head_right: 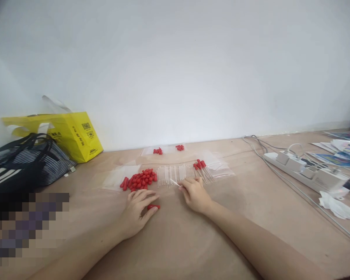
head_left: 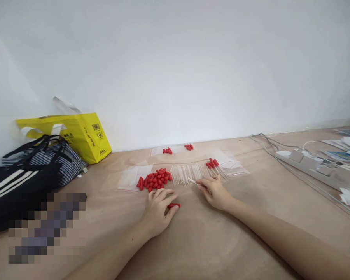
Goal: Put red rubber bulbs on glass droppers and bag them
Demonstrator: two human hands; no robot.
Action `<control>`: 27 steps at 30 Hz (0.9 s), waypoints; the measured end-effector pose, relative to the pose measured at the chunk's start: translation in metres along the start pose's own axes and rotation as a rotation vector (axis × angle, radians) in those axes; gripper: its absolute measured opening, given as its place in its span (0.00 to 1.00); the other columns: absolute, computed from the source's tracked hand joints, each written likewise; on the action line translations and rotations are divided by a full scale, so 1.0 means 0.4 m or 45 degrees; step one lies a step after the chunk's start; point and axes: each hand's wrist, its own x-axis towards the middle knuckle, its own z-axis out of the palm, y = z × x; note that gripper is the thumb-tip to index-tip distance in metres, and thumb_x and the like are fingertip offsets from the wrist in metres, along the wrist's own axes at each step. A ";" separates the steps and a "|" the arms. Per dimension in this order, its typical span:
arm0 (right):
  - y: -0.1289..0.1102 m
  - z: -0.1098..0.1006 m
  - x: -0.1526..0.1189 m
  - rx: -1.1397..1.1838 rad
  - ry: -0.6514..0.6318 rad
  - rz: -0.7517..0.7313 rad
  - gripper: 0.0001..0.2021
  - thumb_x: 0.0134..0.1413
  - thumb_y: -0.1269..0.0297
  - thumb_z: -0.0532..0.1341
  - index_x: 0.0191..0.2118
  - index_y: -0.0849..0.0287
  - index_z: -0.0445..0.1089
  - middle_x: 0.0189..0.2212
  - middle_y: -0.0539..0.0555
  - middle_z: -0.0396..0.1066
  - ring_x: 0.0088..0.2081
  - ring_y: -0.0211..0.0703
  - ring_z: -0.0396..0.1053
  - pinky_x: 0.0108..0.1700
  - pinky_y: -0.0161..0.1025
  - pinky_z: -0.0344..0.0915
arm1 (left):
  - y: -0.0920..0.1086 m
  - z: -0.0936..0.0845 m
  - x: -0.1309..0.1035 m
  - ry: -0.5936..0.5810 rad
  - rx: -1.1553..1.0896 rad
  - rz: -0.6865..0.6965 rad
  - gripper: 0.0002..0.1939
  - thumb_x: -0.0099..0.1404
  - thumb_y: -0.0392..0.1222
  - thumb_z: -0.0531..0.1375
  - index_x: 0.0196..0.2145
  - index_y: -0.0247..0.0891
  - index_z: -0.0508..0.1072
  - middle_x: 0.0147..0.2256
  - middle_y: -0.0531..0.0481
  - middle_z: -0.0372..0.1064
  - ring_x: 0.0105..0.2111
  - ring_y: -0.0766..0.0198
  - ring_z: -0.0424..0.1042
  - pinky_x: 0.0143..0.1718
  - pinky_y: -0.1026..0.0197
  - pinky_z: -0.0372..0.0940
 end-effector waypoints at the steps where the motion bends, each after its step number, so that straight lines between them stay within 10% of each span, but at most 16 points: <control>1: -0.005 0.003 -0.004 -0.001 -0.011 -0.031 0.10 0.53 0.72 0.49 0.37 0.57 0.65 0.30 0.51 0.68 0.34 0.39 0.64 0.43 0.42 0.48 | -0.001 0.002 0.001 -0.008 0.012 0.002 0.11 0.59 0.41 0.55 0.40 0.44 0.71 0.43 0.48 0.67 0.45 0.54 0.61 0.44 0.49 0.50; 27: -0.077 0.033 -0.025 0.114 -0.029 -0.239 0.07 0.55 0.70 0.50 0.36 0.58 0.64 0.28 0.50 0.69 0.31 0.36 0.65 0.42 0.40 0.48 | 0.011 0.004 0.009 0.105 -0.089 -0.094 0.10 0.63 0.39 0.48 0.33 0.42 0.69 0.30 0.54 0.71 0.35 0.62 0.66 0.46 0.51 0.46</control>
